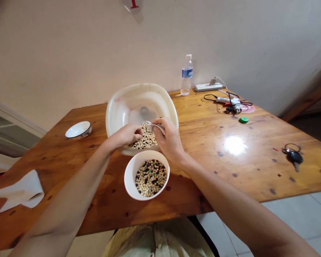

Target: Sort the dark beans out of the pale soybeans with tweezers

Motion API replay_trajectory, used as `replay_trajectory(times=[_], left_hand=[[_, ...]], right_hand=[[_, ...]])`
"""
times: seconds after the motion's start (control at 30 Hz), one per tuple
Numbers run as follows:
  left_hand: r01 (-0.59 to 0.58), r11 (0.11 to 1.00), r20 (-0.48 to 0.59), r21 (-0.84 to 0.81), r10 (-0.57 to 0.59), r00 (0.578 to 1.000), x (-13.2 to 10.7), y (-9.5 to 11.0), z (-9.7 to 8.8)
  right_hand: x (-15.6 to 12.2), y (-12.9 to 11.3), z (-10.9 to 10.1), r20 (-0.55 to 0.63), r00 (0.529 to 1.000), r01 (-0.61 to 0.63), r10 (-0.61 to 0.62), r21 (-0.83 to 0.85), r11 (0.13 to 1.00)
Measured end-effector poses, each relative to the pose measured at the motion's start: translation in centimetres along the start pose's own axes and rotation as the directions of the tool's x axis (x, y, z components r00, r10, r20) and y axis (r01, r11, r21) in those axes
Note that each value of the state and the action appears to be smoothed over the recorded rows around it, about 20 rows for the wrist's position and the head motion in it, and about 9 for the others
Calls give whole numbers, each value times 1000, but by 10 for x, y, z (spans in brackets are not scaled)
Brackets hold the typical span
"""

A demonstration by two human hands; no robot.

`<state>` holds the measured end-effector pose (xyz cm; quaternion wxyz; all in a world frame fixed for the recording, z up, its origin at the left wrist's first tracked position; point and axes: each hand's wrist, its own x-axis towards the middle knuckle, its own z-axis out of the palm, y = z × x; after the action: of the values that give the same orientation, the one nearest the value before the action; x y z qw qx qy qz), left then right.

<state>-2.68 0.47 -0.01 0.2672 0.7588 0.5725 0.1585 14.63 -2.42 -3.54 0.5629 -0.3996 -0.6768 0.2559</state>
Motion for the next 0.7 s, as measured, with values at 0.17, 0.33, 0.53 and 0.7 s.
replay_trajectory(times=[0.17, 0.33, 0.53, 0.7], left_hand=[[53, 853, -7, -518, -66, 998, -3, 12, -4], [196, 498, 159, -845, -116, 981, -5, 22, 1], [166, 417, 136, -894, -99, 986, -8, 40, 21], [124, 568, 99, -814, -74, 992, -13, 46, 24]], right_hand=[[1, 0, 0, 5, 1000, 11, -11, -7, 1000], [1, -3, 0, 9, 998, 57, -56, -47, 997], [1, -5, -1, -17, 988, 149, -153, -136, 979], [2, -5, -1, -54, 993, 103, -108, -91, 991]])
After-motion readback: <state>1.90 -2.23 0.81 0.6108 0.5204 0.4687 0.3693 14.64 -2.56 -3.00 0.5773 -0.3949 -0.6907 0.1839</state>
